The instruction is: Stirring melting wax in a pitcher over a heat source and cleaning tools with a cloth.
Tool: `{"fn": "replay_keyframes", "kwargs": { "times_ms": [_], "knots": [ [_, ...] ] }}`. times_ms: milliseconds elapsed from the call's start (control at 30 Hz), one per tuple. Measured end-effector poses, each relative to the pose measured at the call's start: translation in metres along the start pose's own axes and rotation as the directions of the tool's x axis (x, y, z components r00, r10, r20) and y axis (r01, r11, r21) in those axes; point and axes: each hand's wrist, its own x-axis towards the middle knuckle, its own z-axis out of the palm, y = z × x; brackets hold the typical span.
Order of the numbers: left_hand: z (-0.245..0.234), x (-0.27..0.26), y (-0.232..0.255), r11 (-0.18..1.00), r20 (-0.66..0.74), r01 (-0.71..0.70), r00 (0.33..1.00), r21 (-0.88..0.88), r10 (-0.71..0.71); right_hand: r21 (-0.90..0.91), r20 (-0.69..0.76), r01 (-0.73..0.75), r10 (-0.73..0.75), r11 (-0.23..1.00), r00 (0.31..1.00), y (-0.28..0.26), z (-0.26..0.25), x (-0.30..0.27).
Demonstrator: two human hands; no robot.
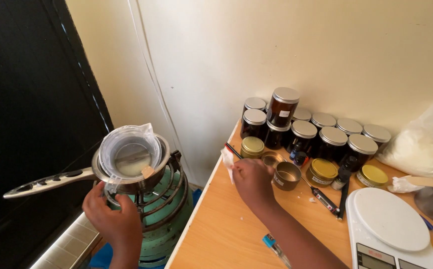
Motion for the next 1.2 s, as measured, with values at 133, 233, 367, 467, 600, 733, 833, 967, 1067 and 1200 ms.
{"fn": "replay_keyframes", "kwargs": {
  "times_ms": [133,233,367,467,600,733,833,967,1067,1200],
  "knots": [
    [-0.006,-0.015,0.046,0.938,-0.231,-0.346,0.915,-0.024,0.332,0.332,-0.059,-0.13,0.158,0.934,0.986,-0.02,-0.047,-0.009],
    [-0.015,-0.023,0.118,0.923,-0.187,-0.364,0.922,-0.125,0.339,0.633,0.04,-0.337,0.405,0.697,0.913,-0.034,-0.081,-0.024],
    [0.021,-0.038,0.181,0.833,0.454,0.321,0.886,-0.451,-0.096,0.735,0.116,-0.407,0.491,0.542,0.863,-0.038,-0.116,-0.042],
    [0.059,-0.065,0.203,0.725,0.71,0.532,0.699,-0.437,-0.085,0.81,0.022,-0.229,0.362,0.539,0.932,-0.013,-0.102,-0.047],
    [0.108,-0.113,0.193,0.637,0.856,0.652,0.515,-0.412,0.026,0.813,-0.029,-0.091,0.196,0.575,0.98,0.015,-0.093,-0.061],
    [0.109,-0.135,0.193,0.696,0.896,0.668,0.437,-0.262,-0.081,0.727,0.098,-0.29,0.324,0.623,0.941,0.058,-0.097,-0.075],
    [0.107,-0.135,0.188,0.465,0.946,0.849,0.317,-0.251,-0.07,0.733,0.213,-0.439,0.438,0.52,0.873,0.062,-0.101,-0.079],
    [0.1,-0.131,0.192,0.382,0.974,0.915,0.189,-0.128,-0.125,0.864,0.242,-0.383,0.396,0.327,0.886,0.077,-0.082,-0.08],
    [0.106,-0.125,0.189,0.347,0.949,0.931,0.203,-0.111,-0.241,0.901,0.233,-0.36,0.429,0.242,0.873,0.078,-0.077,-0.083],
    [0.106,-0.106,0.186,0.267,0.853,0.959,0.217,-0.095,-0.475,0.904,0.145,-0.334,0.541,0.268,0.828,0.074,-0.088,-0.084]
  ]
}}
